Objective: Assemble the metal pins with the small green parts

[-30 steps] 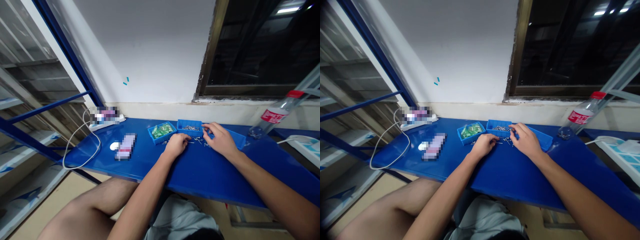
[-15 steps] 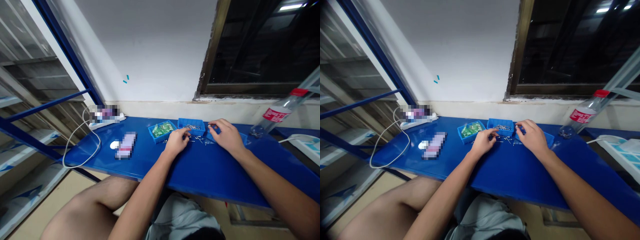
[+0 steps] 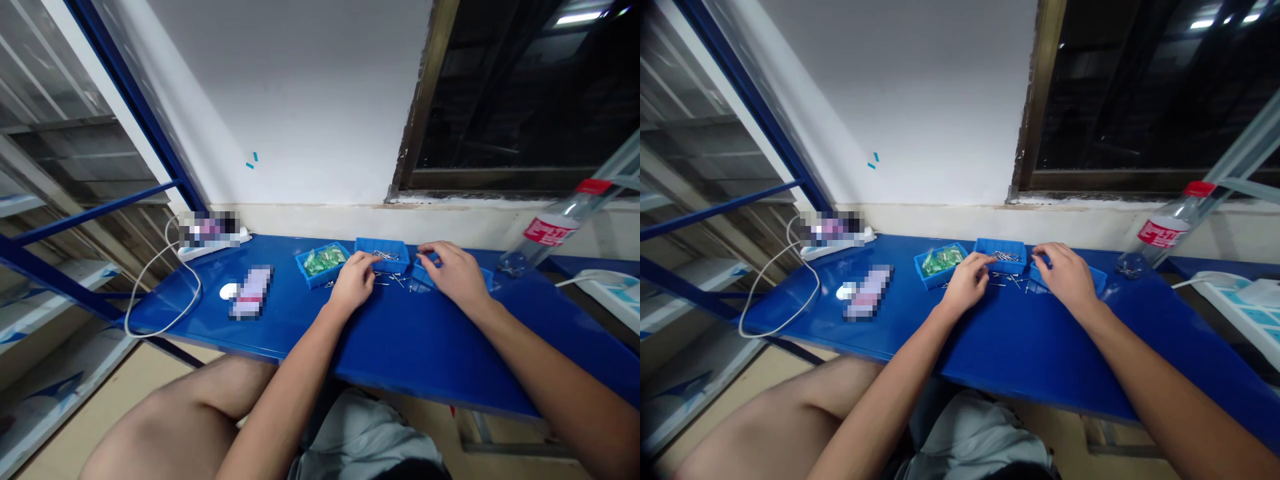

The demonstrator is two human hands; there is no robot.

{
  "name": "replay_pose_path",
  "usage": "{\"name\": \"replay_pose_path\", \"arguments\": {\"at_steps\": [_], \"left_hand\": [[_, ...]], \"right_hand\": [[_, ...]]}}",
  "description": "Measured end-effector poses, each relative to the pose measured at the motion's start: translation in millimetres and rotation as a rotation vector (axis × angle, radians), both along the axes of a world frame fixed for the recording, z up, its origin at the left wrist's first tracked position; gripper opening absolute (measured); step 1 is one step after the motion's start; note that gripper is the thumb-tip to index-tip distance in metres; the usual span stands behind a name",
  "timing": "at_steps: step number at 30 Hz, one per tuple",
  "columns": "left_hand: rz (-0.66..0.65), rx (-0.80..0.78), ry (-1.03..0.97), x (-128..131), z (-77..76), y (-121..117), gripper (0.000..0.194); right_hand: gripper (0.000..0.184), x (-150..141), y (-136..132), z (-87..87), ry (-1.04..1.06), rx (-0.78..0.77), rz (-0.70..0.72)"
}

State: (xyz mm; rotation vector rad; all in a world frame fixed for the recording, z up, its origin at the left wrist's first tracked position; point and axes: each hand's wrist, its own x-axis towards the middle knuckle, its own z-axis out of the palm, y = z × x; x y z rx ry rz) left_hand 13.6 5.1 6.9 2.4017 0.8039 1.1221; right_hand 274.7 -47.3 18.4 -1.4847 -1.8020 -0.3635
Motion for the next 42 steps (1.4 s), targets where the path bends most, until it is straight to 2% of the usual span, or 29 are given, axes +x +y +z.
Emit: {"name": "replay_pose_path", "arguments": {"at_steps": [4, 8, 16, 22, 24, 27, 30, 33, 39, 42], "left_hand": [[-0.025, -0.031, -0.031, 1, -3.9, 2, 0.04], [-0.036, -0.073, -0.033, 3, -7.4, 4, 0.038], [-0.059, -0.087, -0.03, 3, -9.8, 5, 0.041], [-0.079, -0.043, -0.046, 3, -9.8, 5, 0.038], [-0.091, -0.071, -0.07, 4, -9.9, 5, 0.039], [-0.119, -0.118, -0.118, 5, -9.3, 4, 0.038], [-0.158, -0.163, -0.17, 6, -7.7, 2, 0.037], [-0.196, -0.193, -0.194, 6, -6.1, 0, 0.04], [-0.229, -0.263, -0.231, 8, -5.8, 0, 0.042], [-0.248, -0.333, -0.273, 9, -4.9, -3, 0.047]], "right_hand": [[0.016, 2, -3, 5.5, 0.004, 0.033, 0.01], [0.019, 8, -3, 9.8, 0.002, 0.045, -0.055], [0.02, 16, 0, -0.7, -0.086, -0.117, -0.222], [0.023, 12, -2, 0.2, -0.092, -0.13, -0.267], [0.024, 8, -3, 2.8, -0.088, -0.085, -0.22], [0.022, -6, -6, 4.7, -0.059, -0.014, 0.004], [0.021, -29, -10, 0.6, 0.037, -0.065, 0.228], [0.018, -49, -12, -8.1, 0.102, -0.128, 0.378], [0.008, -61, -11, -18.6, 0.276, -0.19, 0.368], [0.019, -62, -11, -18.6, 0.396, -0.225, 0.362]]}}
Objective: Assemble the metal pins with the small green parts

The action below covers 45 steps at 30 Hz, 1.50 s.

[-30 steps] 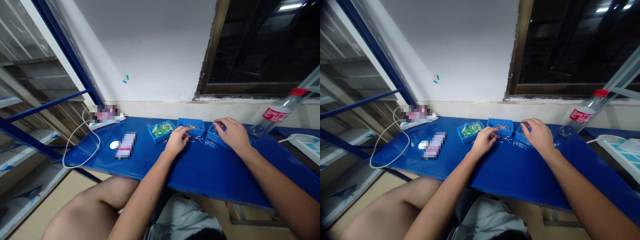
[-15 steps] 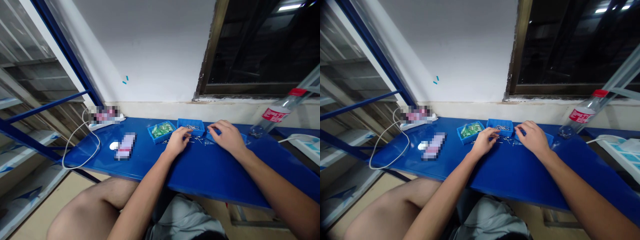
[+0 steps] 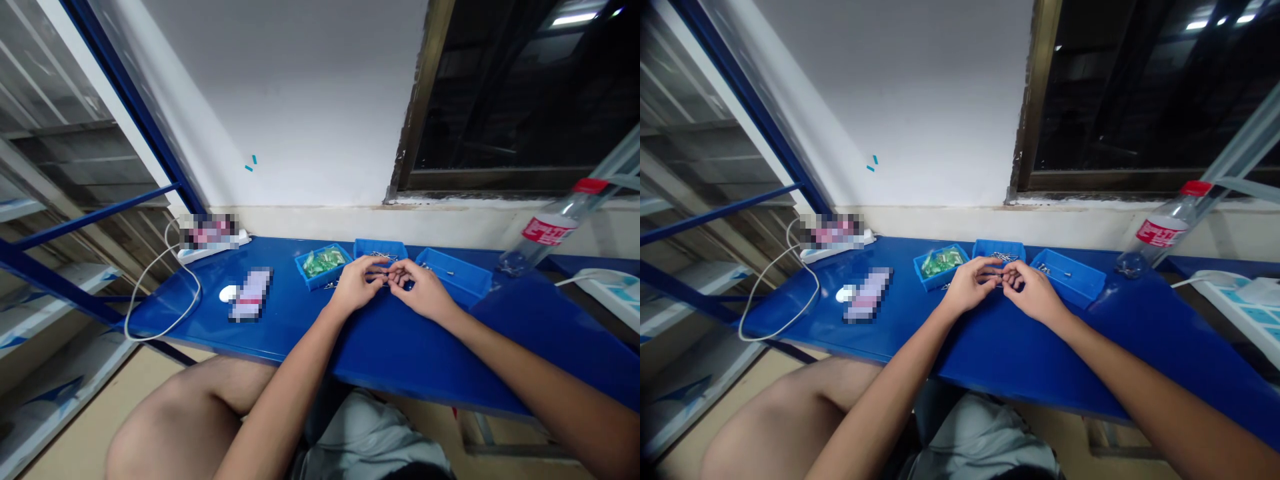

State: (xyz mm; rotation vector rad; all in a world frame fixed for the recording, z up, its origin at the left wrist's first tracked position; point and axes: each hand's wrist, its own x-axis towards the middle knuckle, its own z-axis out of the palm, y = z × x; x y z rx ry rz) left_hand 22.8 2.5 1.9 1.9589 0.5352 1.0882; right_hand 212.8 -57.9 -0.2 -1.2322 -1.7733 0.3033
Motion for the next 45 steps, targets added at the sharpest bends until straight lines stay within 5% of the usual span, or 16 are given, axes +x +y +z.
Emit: {"name": "replay_pose_path", "arguments": {"at_steps": [3, 7, 11, 17, 21, 31, 39, 45], "left_hand": [[0.03, 0.03, 0.021, 0, 3.1, -3, 0.047], [0.073, 0.105, 0.149, -3, 7.2, -4, 0.042], [0.023, 0.12, 0.23, -5, 6.4, -2, 0.046], [0.111, 0.13, 0.247, -8, 7.5, 0, 0.024], [0.178, 0.174, 0.229, -9, 12.6, -1, 0.019], [0.118, -0.04, 0.09, -6, 12.1, -3, 0.043], [0.229, 0.022, 0.206, -6, 17.5, -6, 0.027], [0.196, -0.154, 0.206, -8, 17.2, -5, 0.054]], "right_hand": [[0.028, -1, 1, 0.2, 0.067, -0.045, -0.012], [0.014, 0, 4, -3.6, 0.197, -0.103, -0.004], [0.026, 3, 6, -7.8, 0.35, -0.192, 0.047], [0.027, 7, 2, -2.4, 0.089, -0.095, -0.024], [0.031, 7, 2, -3.8, 0.111, -0.117, -0.007], [0.055, 1, 0, -2.9, 0.249, -0.208, 0.105], [0.039, 2, 4, -10.9, 0.394, -0.198, 0.084], [0.026, -1, 3, -8.5, 0.375, -0.139, 0.094]]}}
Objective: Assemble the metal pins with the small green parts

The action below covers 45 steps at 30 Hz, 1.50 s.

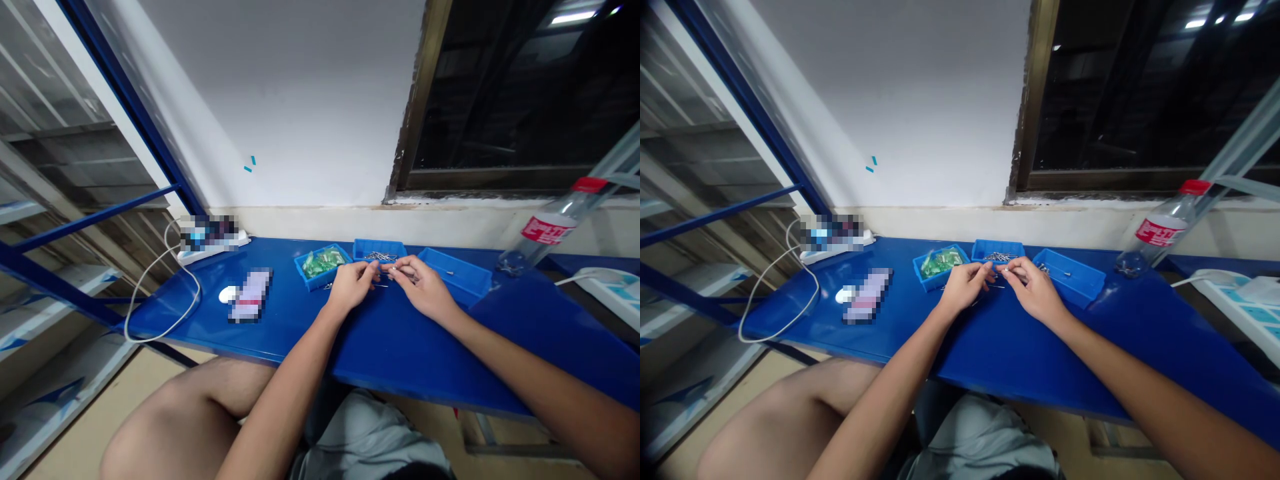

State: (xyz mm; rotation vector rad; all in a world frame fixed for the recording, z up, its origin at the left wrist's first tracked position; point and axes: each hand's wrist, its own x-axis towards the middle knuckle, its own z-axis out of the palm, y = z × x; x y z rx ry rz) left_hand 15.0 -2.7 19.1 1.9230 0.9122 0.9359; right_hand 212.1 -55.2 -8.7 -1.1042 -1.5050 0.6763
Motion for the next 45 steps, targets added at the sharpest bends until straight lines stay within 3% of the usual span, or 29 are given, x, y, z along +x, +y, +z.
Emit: {"name": "replay_pose_path", "arguments": {"at_steps": [4, 6, 13, 18, 25, 29, 32, 38, 41, 45], "left_hand": [[-0.254, -0.232, -0.104, 5, -3.5, 2, 0.065], [-0.321, -0.294, -0.149, 6, -4.1, 3, 0.069], [-0.322, -0.33, -0.282, 1, -2.0, 6, 0.058], [-0.315, -0.394, -0.338, 4, -7.1, 9, 0.058], [-0.228, -0.264, -0.239, 1, -12.2, 11, 0.038], [-0.244, -0.035, -0.133, -1, -9.5, 9, 0.018], [-0.204, 0.088, -0.059, -2, -7.7, 8, 0.015], [-0.144, 0.002, -0.186, 1, -9.0, 7, 0.049], [-0.124, -0.001, -0.215, 1, -6.8, 6, 0.046], [-0.101, 0.08, -0.116, -1, -1.3, 3, 0.023]], "right_hand": [[0.017, 4, 0, 4.2, -0.191, 0.18, -0.035], [0.016, 6, 1, 5.9, -0.267, 0.234, -0.068], [0.014, 8, 0, 9.9, -0.316, 0.294, -0.079], [0.015, 6, 0, 8.1, -0.277, 0.256, -0.064], [0.021, 2, -1, 7.2, -0.147, 0.15, -0.051], [0.027, 4, -2, 8.9, -0.213, 0.097, -0.042], [0.031, 5, -1, 9.7, -0.274, 0.091, -0.04], [0.029, 3, 0, 8.4, -0.248, 0.108, -0.034], [0.027, 2, 0, 5.8, -0.257, 0.101, -0.011], [0.024, 2, 1, 3.1, -0.25, 0.105, 0.009]]}}
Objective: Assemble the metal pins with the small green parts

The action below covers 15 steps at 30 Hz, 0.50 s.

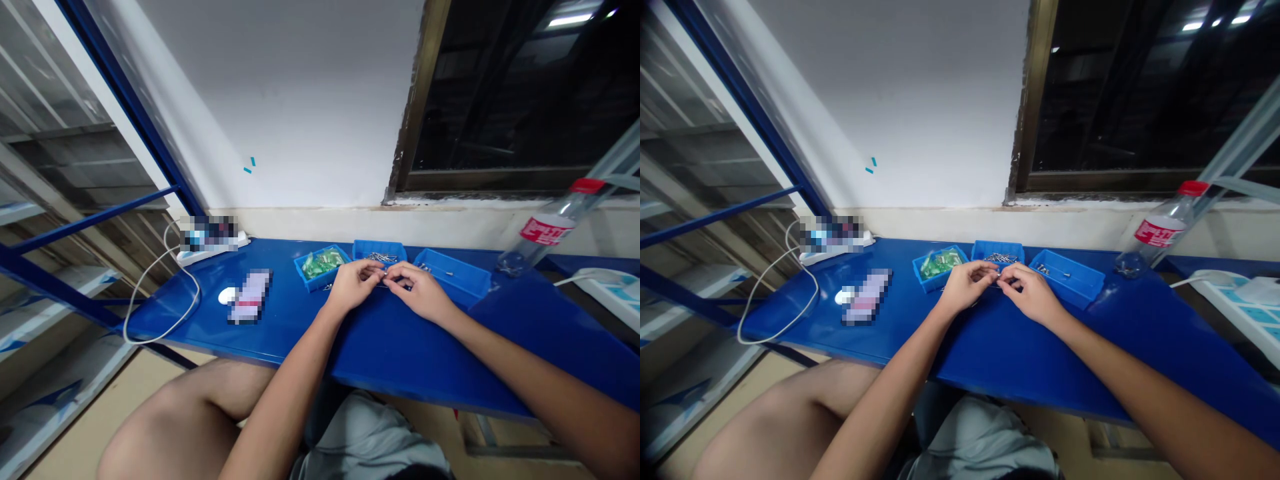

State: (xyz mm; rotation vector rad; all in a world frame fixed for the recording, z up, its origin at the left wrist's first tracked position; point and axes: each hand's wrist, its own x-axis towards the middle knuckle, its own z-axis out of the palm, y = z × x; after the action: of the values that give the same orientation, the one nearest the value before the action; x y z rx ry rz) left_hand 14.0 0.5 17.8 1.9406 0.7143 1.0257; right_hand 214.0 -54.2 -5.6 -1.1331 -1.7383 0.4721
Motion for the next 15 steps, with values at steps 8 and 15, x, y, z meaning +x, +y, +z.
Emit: {"name": "replay_pose_path", "arguments": {"at_steps": [8, 15], "left_hand": [[-0.179, -0.44, -0.095, 5, -7.7, 2, 0.061], [-0.293, -0.681, -0.129, 2, 4.7, -4, 0.068]], "right_hand": [[0.011, 2, -4, 7.5, -0.142, 0.169, -0.072], [0.014, 5, -7, 14.5, -0.235, 0.235, -0.017]]}}
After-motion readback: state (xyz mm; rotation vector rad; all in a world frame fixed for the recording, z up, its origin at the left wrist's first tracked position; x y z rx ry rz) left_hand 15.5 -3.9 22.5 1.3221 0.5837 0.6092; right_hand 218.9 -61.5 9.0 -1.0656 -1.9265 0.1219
